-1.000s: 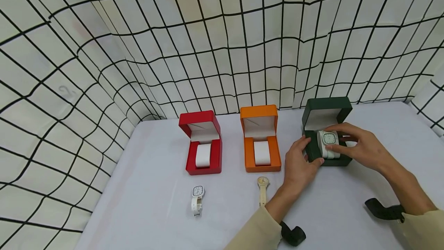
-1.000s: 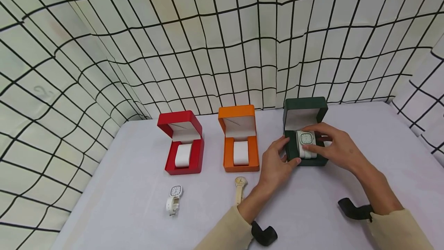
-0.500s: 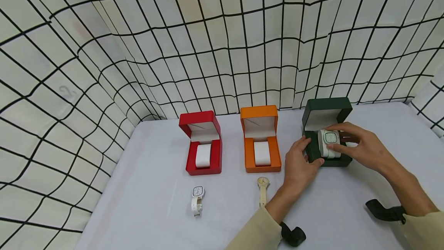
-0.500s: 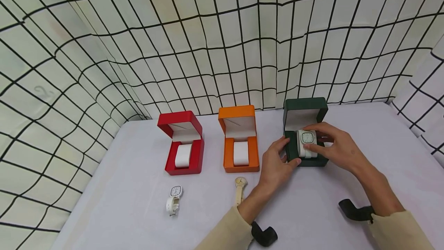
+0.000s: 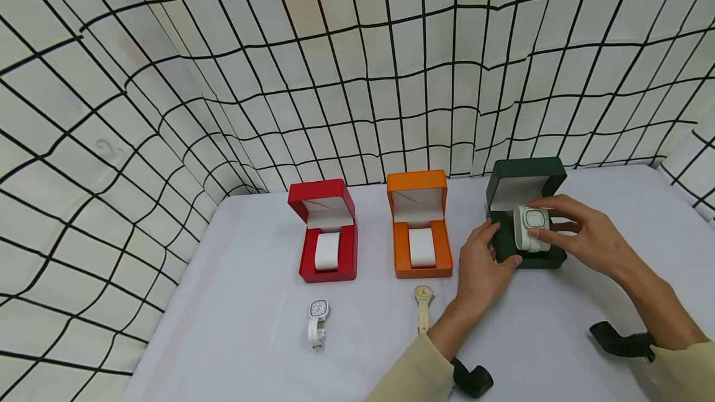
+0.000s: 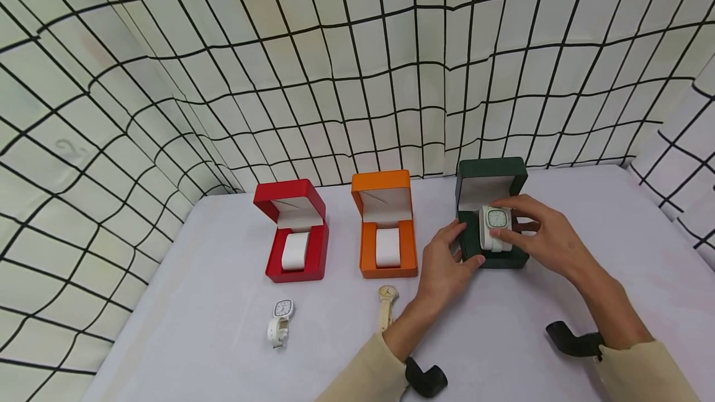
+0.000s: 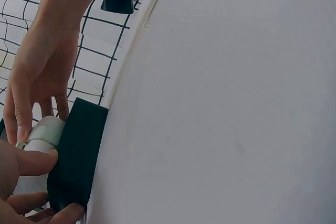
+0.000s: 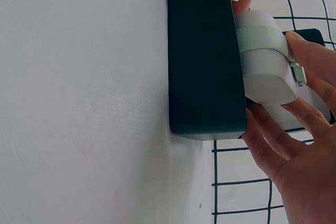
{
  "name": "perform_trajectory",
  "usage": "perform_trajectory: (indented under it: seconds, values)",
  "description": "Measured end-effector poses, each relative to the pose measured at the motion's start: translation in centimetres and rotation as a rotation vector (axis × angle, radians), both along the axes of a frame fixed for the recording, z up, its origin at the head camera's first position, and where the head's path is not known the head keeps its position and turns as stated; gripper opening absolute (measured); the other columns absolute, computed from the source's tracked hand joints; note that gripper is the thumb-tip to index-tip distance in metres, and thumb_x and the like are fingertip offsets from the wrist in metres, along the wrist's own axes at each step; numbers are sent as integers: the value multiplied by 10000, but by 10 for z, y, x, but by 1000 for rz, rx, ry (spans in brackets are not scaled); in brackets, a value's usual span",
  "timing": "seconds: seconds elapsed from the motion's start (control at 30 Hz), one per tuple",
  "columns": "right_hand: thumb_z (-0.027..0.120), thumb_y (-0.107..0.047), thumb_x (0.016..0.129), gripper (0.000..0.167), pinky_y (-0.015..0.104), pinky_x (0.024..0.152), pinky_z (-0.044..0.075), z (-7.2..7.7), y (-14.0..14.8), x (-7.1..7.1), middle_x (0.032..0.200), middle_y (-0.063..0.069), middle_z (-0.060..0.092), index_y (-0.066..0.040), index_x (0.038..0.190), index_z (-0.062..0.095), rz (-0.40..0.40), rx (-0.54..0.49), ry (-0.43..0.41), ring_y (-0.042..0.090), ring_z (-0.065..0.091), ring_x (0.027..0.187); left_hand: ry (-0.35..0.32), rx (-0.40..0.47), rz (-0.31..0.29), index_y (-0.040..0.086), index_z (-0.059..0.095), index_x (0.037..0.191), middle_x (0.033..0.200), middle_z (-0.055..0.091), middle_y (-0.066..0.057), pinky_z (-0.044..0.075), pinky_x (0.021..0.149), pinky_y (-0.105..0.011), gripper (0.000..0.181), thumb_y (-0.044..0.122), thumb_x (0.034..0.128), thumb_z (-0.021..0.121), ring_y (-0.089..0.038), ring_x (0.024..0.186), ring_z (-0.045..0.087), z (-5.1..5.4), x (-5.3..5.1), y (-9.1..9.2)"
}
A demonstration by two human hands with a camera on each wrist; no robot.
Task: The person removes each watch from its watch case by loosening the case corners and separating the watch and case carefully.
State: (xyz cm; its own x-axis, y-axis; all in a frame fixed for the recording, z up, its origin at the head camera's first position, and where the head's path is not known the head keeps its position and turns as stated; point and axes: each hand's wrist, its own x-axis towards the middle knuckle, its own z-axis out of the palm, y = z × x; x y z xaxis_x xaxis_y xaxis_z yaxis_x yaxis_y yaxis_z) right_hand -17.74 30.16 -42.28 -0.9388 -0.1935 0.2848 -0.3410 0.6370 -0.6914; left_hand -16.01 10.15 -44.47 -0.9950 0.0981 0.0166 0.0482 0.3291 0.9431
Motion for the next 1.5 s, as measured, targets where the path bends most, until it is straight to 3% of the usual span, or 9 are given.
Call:
perform_trajectory:
  seconds: [0.13,0.47,0.6,0.73,1.0,1.3,1.43,1.5]
  values:
    - [809,-140,912,502,-16,869,440,-1,-1,0,1226,-289,536,-142,1387,647,2,-33,19,-167,508,1062,0,-18,-1,123,627,1433,1571,524,19,546,964,-150,627,86,851,859,-121,1413,532,0,-1,0]
    - [826,-103,888,521,-33,871,437,-4,1,1,1245,-298,540,-130,1379,655,-46,-79,30,-151,510,1093,17,-66,8,136,637,1424,1543,543,21,552,954,-145,607,131,860,861,-117,1372,559,1,2,-1]
    - [823,-124,896,516,-40,871,427,-5,2,4,1252,-325,517,-126,1383,649,-69,-74,27,-170,488,1104,36,-96,5,123,633,1425,1509,556,4,543,929,-122,600,143,868,855,-90,1284,589,1,4,-1]
    - [821,-130,899,515,-45,872,422,-5,2,7,1249,-327,523,-118,1384,646,-77,-77,29,-181,483,1113,39,-127,-1,120,626,1432,1484,552,-5,525,869,-107,601,159,875,851,-39,1085,607,1,5,-1]
    - [820,-84,890,515,-45,877,425,-1,-1,11,1225,-304,555,-111,1376,652,-103,-114,26,-149,518,1096,41,-197,5,162,637,1410,1406,552,5,521,1092,-283,572,203,879,847,-124,1273,596,5,4,-3]
    - [799,-109,916,522,-39,888,429,4,-7,15,1244,-298,541,-97,1406,620,-68,-124,23,-130,508,1103,145,-135,0,153,665,1359,1351,566,8,520,1003,-208,407,189,963,751,-121,1161,602,11,4,-6]
    - [791,-100,922,531,-38,896,429,6,-10,16,1257,-298,543,-105,1422,611,-51,-136,22,-124,516,1106,161,-41,-30,147,670,1354,1296,590,1,535,807,-142,386,179,975,736,-55,897,590,16,4,-8]
    - [788,-94,923,528,-36,900,433,6,-11,17,1265,-302,551,-100,1421,612,-40,-143,23,-126,528,1103,156,15,-53,147,672,1353,1266,604,-5,519,725,-114,385,171,974,735,-23,855,564,18,3,-9]
